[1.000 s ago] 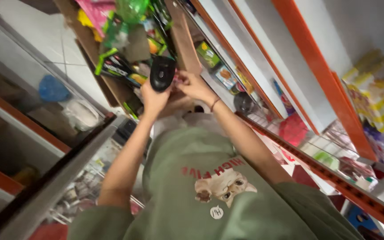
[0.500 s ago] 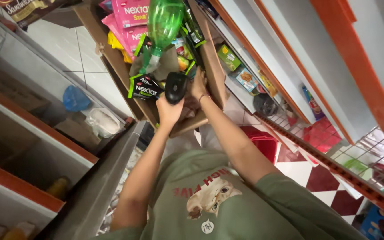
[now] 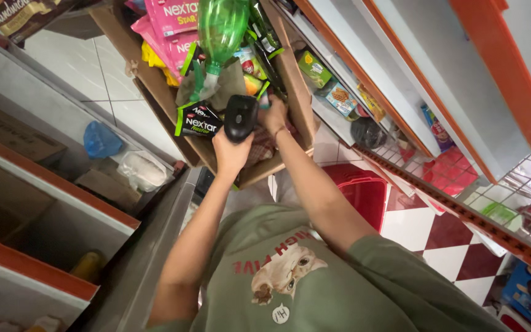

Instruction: The person scans snacks one at a time with a barcode scanner and places them onto a shelf in a convenience store.

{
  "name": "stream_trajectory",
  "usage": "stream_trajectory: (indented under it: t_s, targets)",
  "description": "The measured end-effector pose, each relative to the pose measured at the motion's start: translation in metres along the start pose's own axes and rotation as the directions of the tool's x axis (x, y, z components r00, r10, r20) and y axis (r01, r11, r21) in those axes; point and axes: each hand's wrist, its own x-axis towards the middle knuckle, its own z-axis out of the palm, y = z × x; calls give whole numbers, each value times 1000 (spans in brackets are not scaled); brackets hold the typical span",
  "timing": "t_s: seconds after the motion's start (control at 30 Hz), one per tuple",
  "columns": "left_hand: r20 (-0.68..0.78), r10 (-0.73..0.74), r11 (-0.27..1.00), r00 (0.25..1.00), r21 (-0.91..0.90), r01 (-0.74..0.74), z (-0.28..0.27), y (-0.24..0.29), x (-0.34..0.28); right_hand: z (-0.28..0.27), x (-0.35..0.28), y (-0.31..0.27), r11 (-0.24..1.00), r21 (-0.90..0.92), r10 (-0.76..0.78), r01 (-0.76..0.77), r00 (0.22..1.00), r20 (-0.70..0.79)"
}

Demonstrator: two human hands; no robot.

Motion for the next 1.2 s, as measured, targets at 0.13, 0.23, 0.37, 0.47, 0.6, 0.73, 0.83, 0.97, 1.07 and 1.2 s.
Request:
stream_trajectory:
  t_s: [0.13,0.23,0.37,0.47,0.6,0.73,0.83,0.97,1.07,1.2]
  targets:
    - [6,-10,1000,1000,-2,10,0,-1,0,-12,-18,0,983,184,13,-2,998,-62]
    - [44,-35,995,998,-87,39,-1,-5,1,-23,-29,-6,973,232,7,18,994,-108]
    - [91,-41,996,995,-75,48,-9,-10,2,-50,-47,-20,959,281,75,-35,989,-130]
    - [127,-57,994,990,-86,68,-14,-11,4,-78,-64,-38,950,312,84,-30,983,-162]
    - [167,3,996,986,-88,12,-19,-3,6,-117,-85,-48,947,310,129,-80,982,-139]
    - [239,-54,970,970,-216,107,-19,20,3,-154,-105,-39,843,537,10,28,998,-69]
    - [456,-131,885,881,-348,311,-22,47,-6,-179,-111,-33,628,779,-77,11,996,48]
    - [460,85,946,884,-315,73,-9,102,-39,-213,-120,-26,568,823,-164,-19,977,135]
    - [374,387,919,843,-232,-319,1,147,-63,-233,-122,-28,377,899,-39,-221,967,254]
    - [541,615,764,574,-229,-603,6,191,-83,-267,-101,-25,-9,840,-173,-542,828,533]
